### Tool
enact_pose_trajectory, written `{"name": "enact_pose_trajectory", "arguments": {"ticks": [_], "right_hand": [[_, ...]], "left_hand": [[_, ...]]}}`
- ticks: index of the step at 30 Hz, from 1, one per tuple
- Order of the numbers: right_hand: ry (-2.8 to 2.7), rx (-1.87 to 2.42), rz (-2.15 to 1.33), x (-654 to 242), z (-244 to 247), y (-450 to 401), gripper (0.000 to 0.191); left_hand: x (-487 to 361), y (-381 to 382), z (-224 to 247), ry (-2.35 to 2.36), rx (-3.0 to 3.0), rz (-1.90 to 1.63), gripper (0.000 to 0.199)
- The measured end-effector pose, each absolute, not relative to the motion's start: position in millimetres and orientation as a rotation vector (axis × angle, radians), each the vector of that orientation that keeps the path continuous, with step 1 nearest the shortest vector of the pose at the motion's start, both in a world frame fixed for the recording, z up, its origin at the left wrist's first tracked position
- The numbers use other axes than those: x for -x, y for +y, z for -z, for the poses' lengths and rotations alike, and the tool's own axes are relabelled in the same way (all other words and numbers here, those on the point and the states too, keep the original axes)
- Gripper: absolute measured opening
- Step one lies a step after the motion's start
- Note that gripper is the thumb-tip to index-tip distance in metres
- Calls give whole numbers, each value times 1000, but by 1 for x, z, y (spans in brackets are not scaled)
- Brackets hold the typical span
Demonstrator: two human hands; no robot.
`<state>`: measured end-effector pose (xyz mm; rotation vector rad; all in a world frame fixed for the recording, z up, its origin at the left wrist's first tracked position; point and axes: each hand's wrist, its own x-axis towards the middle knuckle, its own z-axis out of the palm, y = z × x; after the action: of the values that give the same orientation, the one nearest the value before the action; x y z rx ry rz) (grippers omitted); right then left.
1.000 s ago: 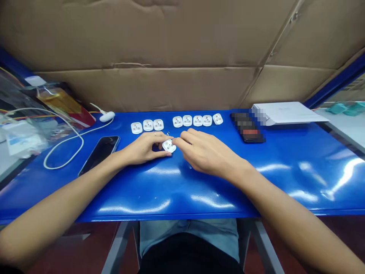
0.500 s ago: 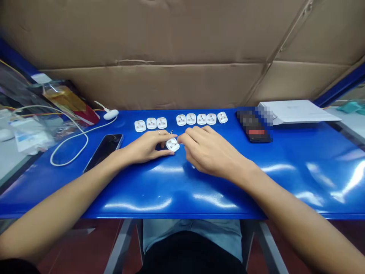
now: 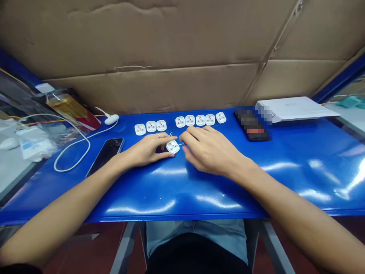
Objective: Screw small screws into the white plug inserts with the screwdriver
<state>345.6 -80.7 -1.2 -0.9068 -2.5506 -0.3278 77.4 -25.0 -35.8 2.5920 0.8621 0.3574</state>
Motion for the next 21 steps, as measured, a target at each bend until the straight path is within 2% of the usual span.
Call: {"name": "enact_pose_trajectory", "arguments": {"ticks": [3,10,15,21], "right_hand": [[-2539,954,341,-346,2,-80,24],[-2515,898,236,-345,4,-81,19],[-2496,1062,288,-347,4,-81,24],[-2526,877,242,-345,2,-83,23]], "left_hand": [[-77,-24,37,863,-2582,-365,56],[-77,-24,36,864,-2594,-342,54],[-77,-24,37,863,-2588,-373,55],[-77,-24,36,850,-2578,-347,53]]}}
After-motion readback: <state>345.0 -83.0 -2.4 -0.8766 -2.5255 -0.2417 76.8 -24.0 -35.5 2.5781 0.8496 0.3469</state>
